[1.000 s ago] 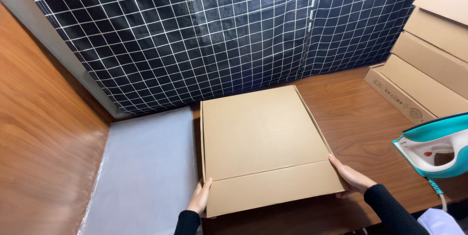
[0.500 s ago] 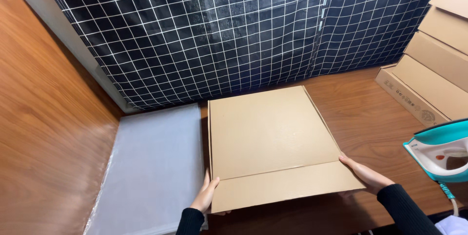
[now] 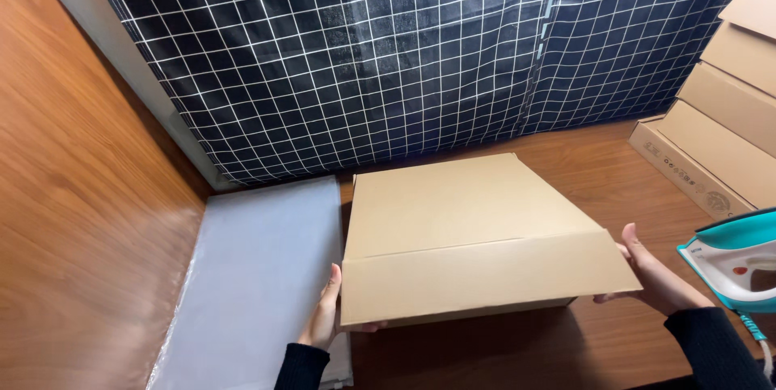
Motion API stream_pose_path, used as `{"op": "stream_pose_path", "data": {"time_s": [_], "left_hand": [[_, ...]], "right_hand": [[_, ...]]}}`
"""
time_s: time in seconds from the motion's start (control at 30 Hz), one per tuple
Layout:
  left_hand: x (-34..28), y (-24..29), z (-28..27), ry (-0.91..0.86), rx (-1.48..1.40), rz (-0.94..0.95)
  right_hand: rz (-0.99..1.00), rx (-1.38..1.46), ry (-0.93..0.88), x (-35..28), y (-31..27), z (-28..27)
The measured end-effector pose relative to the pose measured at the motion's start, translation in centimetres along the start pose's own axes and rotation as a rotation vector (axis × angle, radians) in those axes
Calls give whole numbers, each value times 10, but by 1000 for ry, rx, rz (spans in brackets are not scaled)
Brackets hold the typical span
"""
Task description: The person irons a dark t-shirt on a table, then hangs it on a green hanger among other clothes. They then pick up a cardboard box, open it, and remove a plastic-wrapped item.
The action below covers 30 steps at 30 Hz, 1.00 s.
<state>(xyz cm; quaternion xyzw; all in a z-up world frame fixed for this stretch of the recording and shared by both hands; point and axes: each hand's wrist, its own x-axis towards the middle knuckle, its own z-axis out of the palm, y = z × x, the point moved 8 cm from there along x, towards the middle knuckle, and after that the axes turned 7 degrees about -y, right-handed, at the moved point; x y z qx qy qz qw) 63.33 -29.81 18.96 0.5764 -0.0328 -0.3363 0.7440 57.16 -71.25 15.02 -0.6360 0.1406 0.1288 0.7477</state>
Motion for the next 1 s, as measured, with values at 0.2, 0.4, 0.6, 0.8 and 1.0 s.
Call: {"op": "stream_pose_path", "data": {"time_s": [0.2,0.4,0.6,0.8,1.0], "left_hand": [[12,5,-16,-69,88,13],[36,23,-30,-104,169,61],[16,93,-1,-52,299,244],[41,131,2,-69,273,362],[75,163,5,-92,249,443]], "right_hand": [[-319,90,-8,29,-5,-33],[-547,58,163,32,-37,-21],[-684,20,303,27,-91,8],[-721,-140,314,34,-143,33],[-760,-237,290,61,-183,35]]}}
